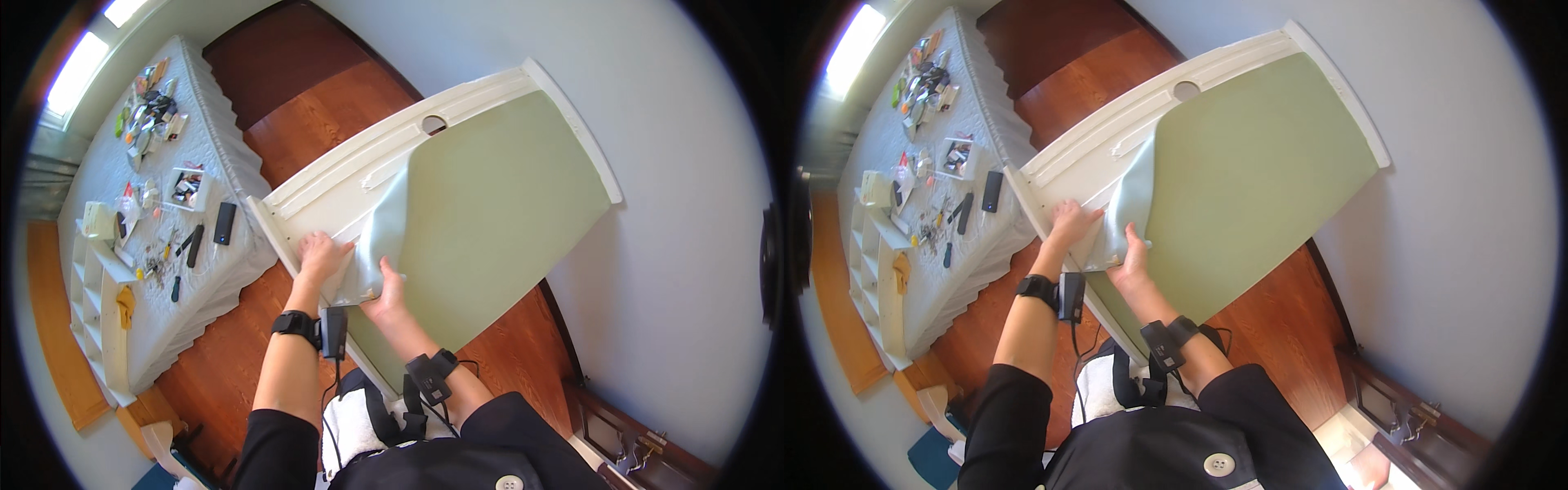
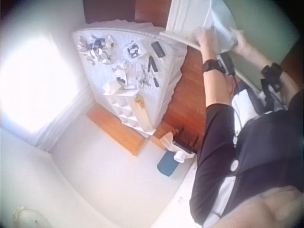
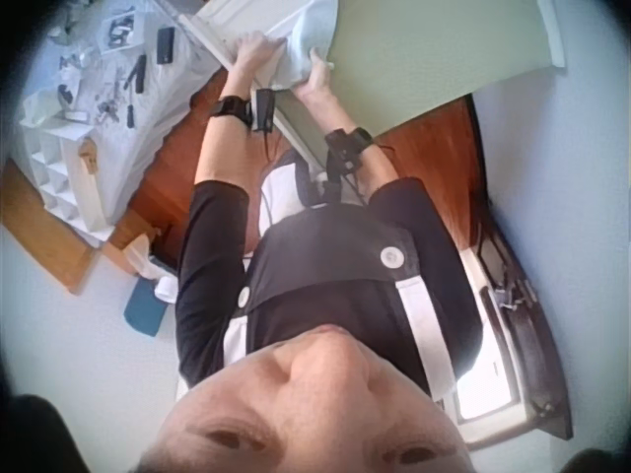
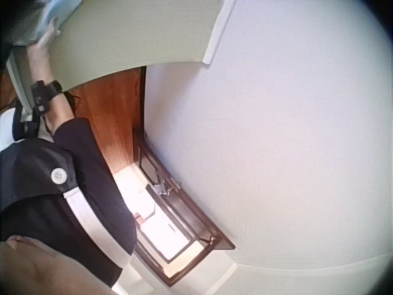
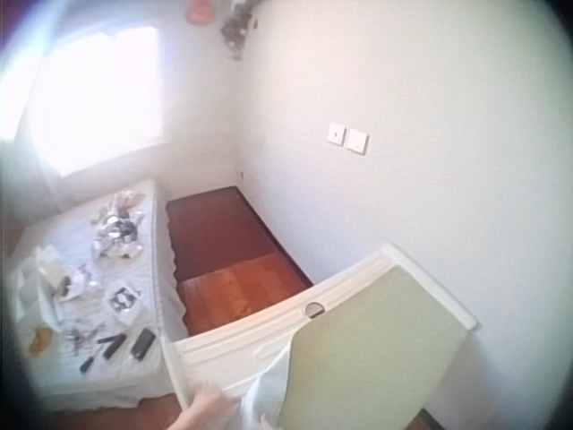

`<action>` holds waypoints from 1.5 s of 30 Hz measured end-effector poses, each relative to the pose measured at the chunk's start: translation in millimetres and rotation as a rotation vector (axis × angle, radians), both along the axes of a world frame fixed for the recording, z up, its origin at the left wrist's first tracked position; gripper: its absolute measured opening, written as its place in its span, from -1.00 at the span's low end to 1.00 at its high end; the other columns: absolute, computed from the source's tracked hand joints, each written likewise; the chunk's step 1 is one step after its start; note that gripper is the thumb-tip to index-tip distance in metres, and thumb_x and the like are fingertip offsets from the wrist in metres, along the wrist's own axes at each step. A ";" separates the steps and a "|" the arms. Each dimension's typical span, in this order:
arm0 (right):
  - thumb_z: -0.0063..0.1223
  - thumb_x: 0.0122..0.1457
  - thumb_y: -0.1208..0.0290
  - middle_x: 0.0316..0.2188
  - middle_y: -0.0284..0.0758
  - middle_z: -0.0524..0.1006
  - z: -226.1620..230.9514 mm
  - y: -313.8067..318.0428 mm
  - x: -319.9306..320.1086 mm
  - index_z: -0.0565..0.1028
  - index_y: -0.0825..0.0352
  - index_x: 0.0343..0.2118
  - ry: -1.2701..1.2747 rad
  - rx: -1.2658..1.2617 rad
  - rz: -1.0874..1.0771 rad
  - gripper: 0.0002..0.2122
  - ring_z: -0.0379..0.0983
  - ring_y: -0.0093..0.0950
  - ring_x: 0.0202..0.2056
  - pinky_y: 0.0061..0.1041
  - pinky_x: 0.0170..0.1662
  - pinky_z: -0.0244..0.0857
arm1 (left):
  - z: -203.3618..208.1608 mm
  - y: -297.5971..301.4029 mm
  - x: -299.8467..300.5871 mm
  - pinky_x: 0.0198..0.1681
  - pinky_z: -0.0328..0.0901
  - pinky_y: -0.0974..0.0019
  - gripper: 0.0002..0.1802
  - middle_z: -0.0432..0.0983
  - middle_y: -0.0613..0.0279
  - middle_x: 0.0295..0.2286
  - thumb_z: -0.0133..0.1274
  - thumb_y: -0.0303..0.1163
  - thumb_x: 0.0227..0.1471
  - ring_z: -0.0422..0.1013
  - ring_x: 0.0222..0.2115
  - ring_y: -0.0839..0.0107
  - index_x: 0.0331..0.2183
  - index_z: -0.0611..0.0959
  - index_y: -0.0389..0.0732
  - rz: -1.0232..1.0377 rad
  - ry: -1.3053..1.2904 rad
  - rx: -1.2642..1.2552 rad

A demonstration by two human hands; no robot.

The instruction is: The person assembles a white furniture panel by driving screws with a cordless electric screwdriver and a manual screwdriver. They remove a protective film from the panel surface and continue fastening screws along the edge.

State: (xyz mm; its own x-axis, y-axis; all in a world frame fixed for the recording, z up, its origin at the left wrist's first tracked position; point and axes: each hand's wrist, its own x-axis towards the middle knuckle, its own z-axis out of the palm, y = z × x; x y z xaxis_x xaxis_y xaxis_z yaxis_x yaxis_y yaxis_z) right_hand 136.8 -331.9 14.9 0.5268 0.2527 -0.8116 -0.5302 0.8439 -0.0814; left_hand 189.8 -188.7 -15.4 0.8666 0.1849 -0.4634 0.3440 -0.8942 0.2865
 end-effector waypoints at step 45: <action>0.18 0.14 0.13 -0.18 -0.31 0.41 55.9 -128.8 -84.4 0.40 0.35 -0.11 -0.103 -0.331 0.364 -0.59 0.34 -0.46 -0.08 -0.49 0.05 0.23 | 5.1 16.1 18.8 0.13 0.13 -0.03 -0.30 0.28 -0.28 0.04 0.14 0.00 -0.04 0.21 0.08 -0.14 -0.06 0.52 -0.43 0.196 0.241 -0.293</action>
